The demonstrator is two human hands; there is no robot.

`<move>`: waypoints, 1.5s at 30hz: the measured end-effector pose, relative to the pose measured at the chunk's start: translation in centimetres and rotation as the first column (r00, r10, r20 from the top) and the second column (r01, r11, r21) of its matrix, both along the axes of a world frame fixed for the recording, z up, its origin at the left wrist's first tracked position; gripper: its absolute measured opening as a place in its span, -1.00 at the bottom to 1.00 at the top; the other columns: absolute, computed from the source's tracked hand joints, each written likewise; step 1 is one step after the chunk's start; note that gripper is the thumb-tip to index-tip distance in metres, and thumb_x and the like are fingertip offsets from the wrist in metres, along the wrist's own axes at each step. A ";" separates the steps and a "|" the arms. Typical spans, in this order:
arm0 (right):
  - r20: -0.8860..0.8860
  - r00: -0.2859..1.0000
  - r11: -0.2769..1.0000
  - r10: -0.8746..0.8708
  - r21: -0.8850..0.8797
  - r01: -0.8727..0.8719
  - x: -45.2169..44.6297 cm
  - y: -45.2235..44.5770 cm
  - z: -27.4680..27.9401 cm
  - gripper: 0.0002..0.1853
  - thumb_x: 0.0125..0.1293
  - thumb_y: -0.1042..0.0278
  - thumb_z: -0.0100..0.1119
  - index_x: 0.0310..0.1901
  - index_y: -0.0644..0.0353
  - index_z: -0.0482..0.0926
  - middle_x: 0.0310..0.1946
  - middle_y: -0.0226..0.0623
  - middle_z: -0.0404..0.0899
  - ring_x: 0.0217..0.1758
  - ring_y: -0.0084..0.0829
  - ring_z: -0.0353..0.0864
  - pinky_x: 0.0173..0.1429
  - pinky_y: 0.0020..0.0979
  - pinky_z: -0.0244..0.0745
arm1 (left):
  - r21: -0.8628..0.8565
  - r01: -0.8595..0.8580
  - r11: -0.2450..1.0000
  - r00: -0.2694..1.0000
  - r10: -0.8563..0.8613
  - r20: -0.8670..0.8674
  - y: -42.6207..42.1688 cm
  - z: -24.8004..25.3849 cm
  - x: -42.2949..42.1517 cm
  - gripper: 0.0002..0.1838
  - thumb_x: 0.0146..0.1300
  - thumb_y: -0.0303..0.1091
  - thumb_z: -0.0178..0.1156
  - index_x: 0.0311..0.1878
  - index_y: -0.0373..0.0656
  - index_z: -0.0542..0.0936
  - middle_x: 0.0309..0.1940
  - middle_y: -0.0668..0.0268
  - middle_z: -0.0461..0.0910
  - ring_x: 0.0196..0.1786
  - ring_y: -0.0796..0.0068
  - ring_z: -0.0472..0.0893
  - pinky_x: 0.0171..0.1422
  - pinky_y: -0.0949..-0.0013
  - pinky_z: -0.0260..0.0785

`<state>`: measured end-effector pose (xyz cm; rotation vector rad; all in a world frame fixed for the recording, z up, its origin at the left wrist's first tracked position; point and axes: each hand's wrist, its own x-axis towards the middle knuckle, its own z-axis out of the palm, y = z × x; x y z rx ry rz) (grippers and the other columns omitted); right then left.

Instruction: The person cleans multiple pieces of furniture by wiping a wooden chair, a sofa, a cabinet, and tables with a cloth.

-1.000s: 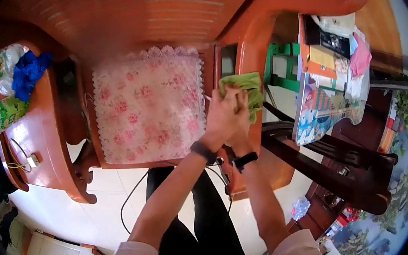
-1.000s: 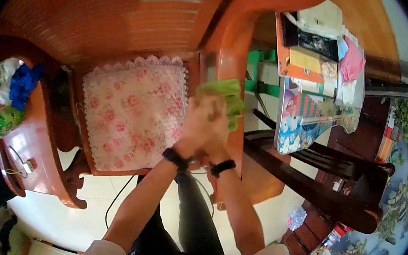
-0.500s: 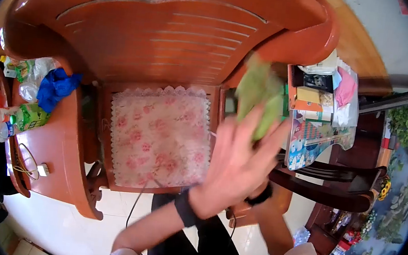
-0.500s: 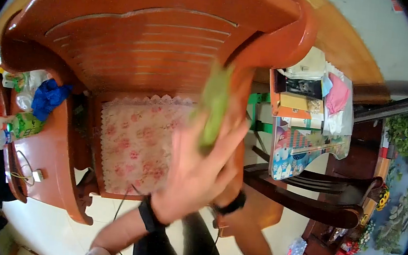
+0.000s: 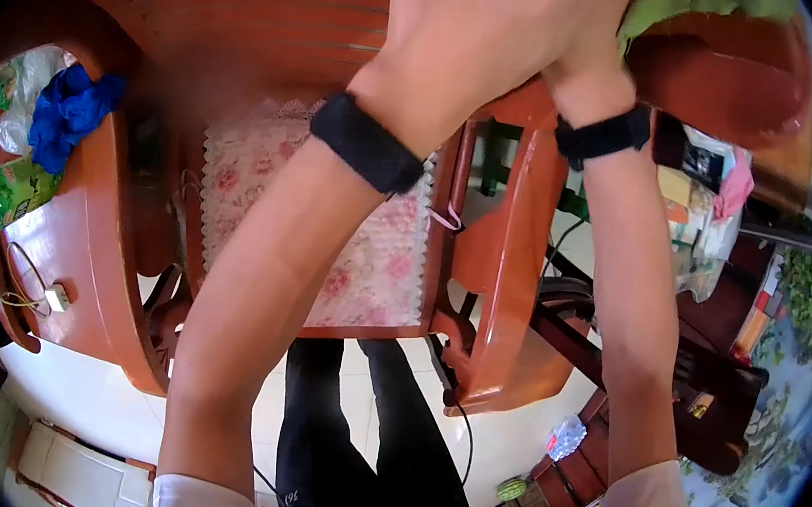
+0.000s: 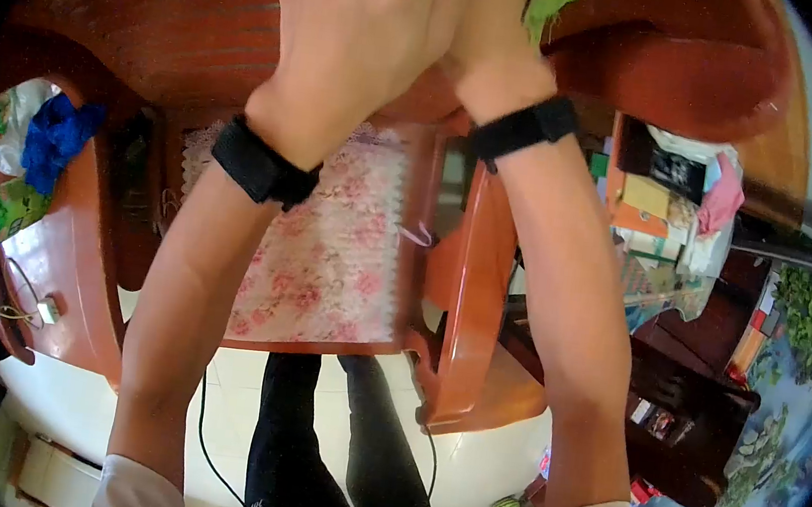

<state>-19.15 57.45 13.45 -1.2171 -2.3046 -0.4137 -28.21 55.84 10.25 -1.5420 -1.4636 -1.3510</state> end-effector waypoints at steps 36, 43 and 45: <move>-0.274 0.962 0.489 -0.002 -0.839 -0.238 5.0 -22.7 -26.2 -0.29 0.16 0.61 0.31 0.39 0.24 0.35 0.36 0.10 0.37 0.36 0.17 0.43 0.35 -0.01 0.46 | -0.541 0.652 0.532 0.406 0.357 0.841 -26.9 -22.7 1.7 -0.66 0.22 -0.42 0.28 0.06 -0.33 0.71 -0.32 -0.12 0.74 -0.21 0.04 0.79 -0.14 0.17 0.61; -0.241 0.961 0.170 0.133 -0.950 -0.261 7.8 -29.4 -24.9 -0.45 0.08 0.52 0.40 0.17 0.16 0.54 0.26 -0.14 0.45 0.32 0.04 0.49 0.38 -0.10 0.48 | -0.231 0.967 0.108 0.102 0.668 0.737 -33.8 -18.0 -2.0 -0.80 0.32 -0.41 0.29 -0.06 -0.31 0.69 -0.33 0.30 0.69 -0.24 0.57 0.64 -0.16 0.42 0.48; -0.157 0.973 -0.012 0.168 -0.987 -0.157 7.7 -30.6 -25.0 -0.55 0.16 0.37 0.38 0.12 0.17 0.56 0.20 -0.07 0.51 0.20 0.03 0.57 0.27 -0.11 0.53 | -0.114 0.972 0.203 -0.054 0.671 0.739 -35.8 -18.2 -3.3 -0.86 0.37 -0.43 0.26 -0.10 -0.26 0.68 -0.33 0.41 0.62 -0.23 0.66 0.56 -0.20 0.48 0.39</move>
